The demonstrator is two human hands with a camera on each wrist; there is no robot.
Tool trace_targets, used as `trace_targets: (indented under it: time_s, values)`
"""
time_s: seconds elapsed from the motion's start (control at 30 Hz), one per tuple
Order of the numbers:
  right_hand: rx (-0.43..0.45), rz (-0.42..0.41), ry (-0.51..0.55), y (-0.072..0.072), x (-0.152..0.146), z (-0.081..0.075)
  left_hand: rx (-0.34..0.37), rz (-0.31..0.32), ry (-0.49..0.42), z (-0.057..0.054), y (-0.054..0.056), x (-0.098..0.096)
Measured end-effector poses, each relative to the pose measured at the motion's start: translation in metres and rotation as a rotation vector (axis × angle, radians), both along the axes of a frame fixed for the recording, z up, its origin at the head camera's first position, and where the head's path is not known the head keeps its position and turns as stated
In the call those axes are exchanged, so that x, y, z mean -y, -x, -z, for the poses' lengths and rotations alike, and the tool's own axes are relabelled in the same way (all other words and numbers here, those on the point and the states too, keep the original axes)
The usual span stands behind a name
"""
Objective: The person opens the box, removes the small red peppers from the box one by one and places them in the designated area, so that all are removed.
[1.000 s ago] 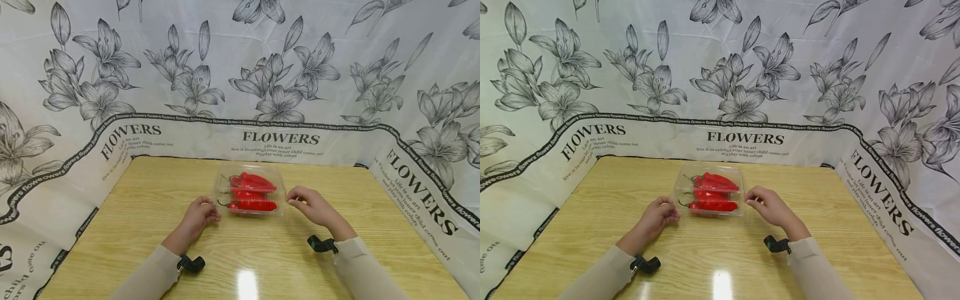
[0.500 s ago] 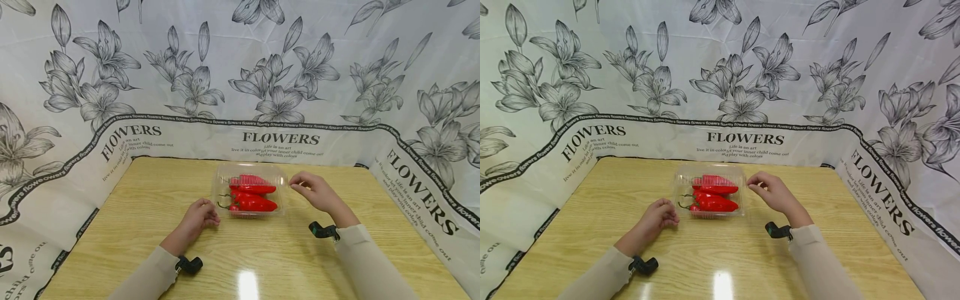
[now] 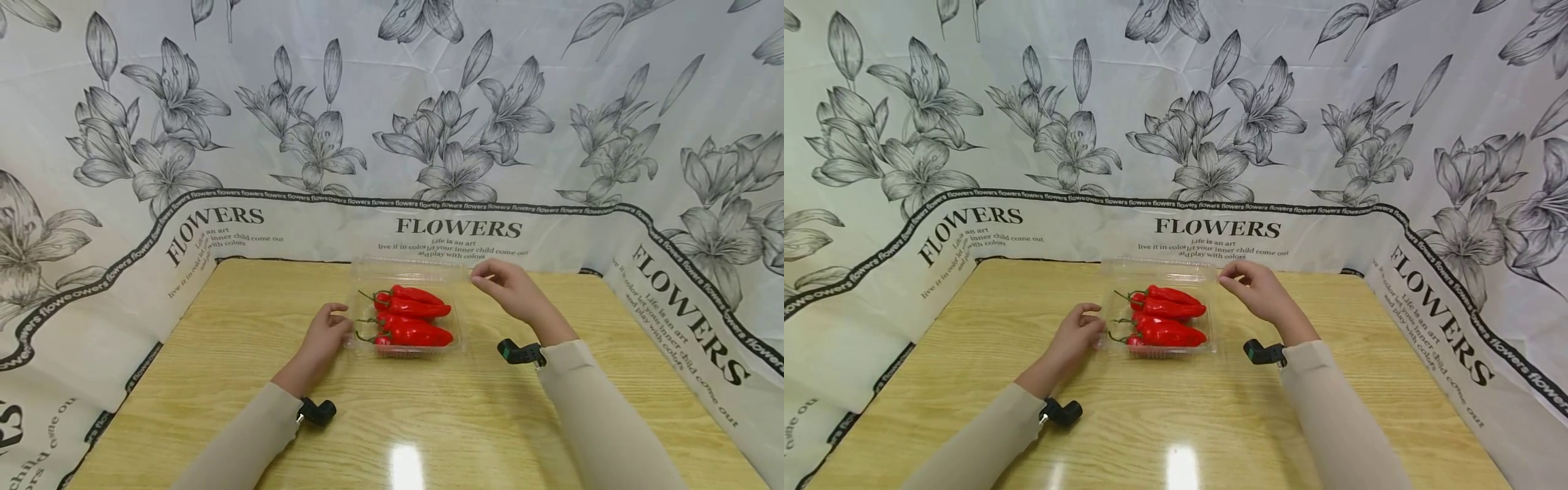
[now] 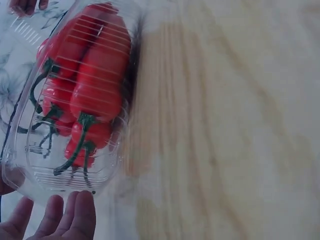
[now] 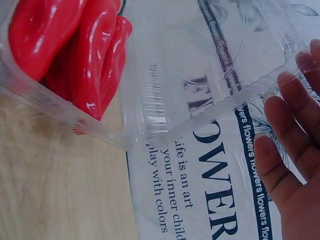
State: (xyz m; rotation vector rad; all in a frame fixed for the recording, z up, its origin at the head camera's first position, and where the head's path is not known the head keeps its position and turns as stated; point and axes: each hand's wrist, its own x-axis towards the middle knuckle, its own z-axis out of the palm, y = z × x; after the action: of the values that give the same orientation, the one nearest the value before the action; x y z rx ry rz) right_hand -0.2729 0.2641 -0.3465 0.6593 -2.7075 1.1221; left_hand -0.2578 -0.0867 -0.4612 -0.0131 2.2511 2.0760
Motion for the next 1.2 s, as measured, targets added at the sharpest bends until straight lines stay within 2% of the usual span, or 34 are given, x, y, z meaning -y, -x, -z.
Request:
trace_targets:
  time_s: [0.17,0.3,0.67,0.93,1.03,1.17,1.2]
  values:
    - [0.010,0.066,0.002,0.012,0.002,-0.006,-0.039,0.068,0.028,-0.001,0.011,-0.004]
    - [-0.052,0.120,-0.004,0.024,0.005,-0.007,-0.046,0.100,0.079,0.000,0.016,-0.006]
    - [-0.239,0.224,-0.034,0.046,0.016,-0.011,-0.070,0.073,0.097,0.003,0.019,-0.011]
    - [-0.382,0.247,-0.105,0.056,0.023,-0.013,-0.060,0.058,0.077,0.004,0.016,-0.013]
    - [-0.328,0.269,-0.082,0.062,0.023,-0.013,-0.059,0.045,0.092,0.005,0.016,-0.013]
    - [-0.128,0.267,0.023,0.072,0.020,-0.011,-0.060,0.039,0.091,0.005,0.014,-0.014]
    - [-0.067,0.255,0.053,0.075,0.019,-0.009,-0.051,0.040,0.083,0.001,0.011,-0.015]
